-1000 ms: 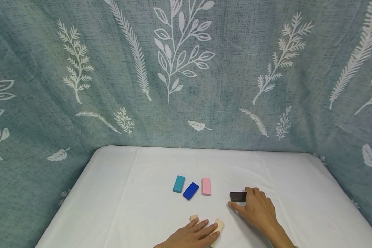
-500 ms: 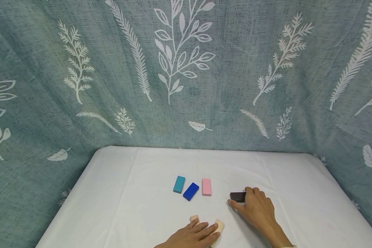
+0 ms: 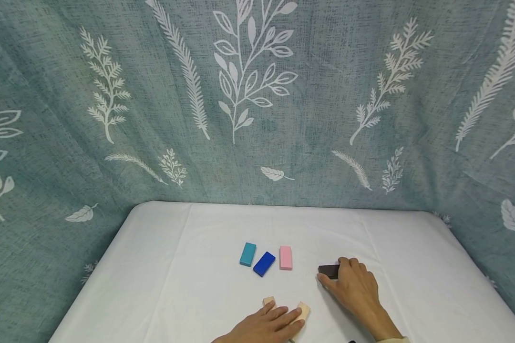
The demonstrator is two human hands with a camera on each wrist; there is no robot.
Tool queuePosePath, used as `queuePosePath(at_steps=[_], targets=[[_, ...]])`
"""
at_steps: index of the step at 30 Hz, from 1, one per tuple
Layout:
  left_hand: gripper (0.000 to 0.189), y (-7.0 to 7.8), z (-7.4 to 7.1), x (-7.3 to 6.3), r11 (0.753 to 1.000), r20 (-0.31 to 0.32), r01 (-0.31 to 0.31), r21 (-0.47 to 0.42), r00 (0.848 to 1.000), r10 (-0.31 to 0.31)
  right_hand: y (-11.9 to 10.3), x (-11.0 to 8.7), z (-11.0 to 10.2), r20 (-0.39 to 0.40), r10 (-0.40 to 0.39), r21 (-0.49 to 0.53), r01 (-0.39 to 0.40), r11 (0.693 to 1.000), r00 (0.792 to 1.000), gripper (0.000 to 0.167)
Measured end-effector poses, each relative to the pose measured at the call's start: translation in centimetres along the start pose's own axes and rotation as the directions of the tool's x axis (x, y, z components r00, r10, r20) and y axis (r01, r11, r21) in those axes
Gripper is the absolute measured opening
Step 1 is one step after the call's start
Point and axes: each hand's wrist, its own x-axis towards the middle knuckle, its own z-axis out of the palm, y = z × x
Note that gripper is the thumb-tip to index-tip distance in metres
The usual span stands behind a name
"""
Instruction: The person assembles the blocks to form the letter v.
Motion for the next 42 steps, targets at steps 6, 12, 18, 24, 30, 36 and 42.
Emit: queuePosePath(at_steps=[6, 12, 18, 24, 30, 36, 42], targets=[[0.067, -0.1, 0.1, 0.0, 1.000, -0.037, -0.017, 0.026, 0.999, 0.018, -0.1, 0.0, -0.3, 0.023, 0.031, 0.043, -0.032, 0.999, 0.999, 0.075], [0.067, -0.1, 0.0, -0.1, 0.999, -0.038, -0.007, 0.035, 0.999, 0.009, -0.3, 0.1, -0.6, 0.044, 0.012, 0.113, -0.017, 0.993, 0.999, 0.072], [0.066, -0.2, 0.1, -0.1, 0.999, -0.057, -0.012, 0.050, 0.998, 0.015, -0.3, 0.0, -0.8, 0.055, -0.016, 0.174, 0.007, 0.985, 0.998, 0.070], [0.067, -0.1, -0.1, -0.1, 0.999, -0.046, -0.009, 0.033, 0.999, 0.011, -0.5, -0.3, -1.0, 0.063, -0.087, 0.240, 0.069, 0.968, 0.994, 0.068], [0.065, -0.2, 0.1, -0.1, 0.999, -0.069, -0.020, 0.049, 0.997, 0.023, -0.7, -0.5, -1.2, 0.068, -0.134, 0.281, 0.110, 0.953, 0.989, 0.063], [0.063, -0.2, 0.3, -0.3, 0.998, -0.106, -0.033, 0.060, 0.994, 0.040, -0.9, -0.6, -1.3, 0.074, -0.161, 0.296, 0.133, 0.946, 0.984, 0.058], [0.065, -0.1, 0.2, 0.0, 0.999, -0.069, -0.022, 0.033, 0.997, 0.025, -1.1, -0.8, -1.4, 0.104, -0.185, 0.298, 0.147, 0.943, 0.977, 0.056]])
